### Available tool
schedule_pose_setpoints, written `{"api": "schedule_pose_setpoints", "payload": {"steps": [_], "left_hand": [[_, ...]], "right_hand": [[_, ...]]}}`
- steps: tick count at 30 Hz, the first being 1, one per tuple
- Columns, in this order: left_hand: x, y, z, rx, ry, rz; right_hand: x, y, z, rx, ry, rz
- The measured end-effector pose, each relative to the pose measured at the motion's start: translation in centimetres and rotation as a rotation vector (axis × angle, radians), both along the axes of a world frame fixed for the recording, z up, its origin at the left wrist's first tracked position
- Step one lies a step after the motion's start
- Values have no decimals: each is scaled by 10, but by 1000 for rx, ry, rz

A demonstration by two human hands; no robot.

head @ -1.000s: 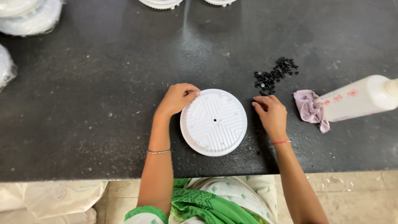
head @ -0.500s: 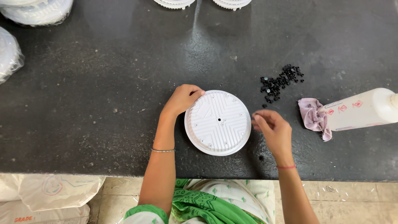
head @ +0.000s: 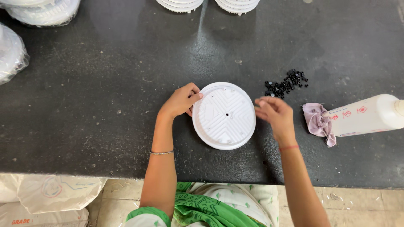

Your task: The person picks white plastic disc-shaped parts from stacks on the workbench, fits two parts together, and slides the joined pair into a clear plastic bag, setting the wrapped assembly aside. They repeat this cycle, occasionally reaching for new parts or bags.

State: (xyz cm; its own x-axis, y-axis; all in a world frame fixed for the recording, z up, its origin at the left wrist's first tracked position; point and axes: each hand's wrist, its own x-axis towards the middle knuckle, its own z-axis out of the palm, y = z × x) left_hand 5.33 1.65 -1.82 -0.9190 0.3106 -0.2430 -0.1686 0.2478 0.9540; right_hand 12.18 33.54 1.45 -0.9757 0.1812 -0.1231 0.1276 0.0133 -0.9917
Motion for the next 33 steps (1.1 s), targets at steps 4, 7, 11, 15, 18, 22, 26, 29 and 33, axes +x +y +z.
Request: {"api": "schedule_pose_setpoints", "payload": {"steps": [4, 7, 11, 15, 18, 22, 26, 29, 33], "left_hand": [[1, -7, 3, 38, -23, -59], [1, -6, 4, -21, -31, -54], [1, -7, 5, -49, -40, -51], [1, -7, 6, -49, -18, -47], [2, -7, 7, -54, -10, -38], [3, -6, 9, -74, -13, -33], [4, -6, 11, -97, -8, -27], [4, -7, 12, -92, -6, -19], [2, -8, 11, -83, -6, -19]], "right_hand": [[-15, -23, 17, 366, 215, 100], [1, -44, 29, 651, 349, 260], [13, -66, 42, 847, 403, 350], [12, -77, 48, 907, 348, 364], [11, -79, 48, 940, 350, 373], [11, -81, 48, 951, 349, 376], [12, -82, 51, 966, 364, 382], [15, -82, 54, 953, 348, 366], [24, -81, 54, 1015, 318, 332]]}}
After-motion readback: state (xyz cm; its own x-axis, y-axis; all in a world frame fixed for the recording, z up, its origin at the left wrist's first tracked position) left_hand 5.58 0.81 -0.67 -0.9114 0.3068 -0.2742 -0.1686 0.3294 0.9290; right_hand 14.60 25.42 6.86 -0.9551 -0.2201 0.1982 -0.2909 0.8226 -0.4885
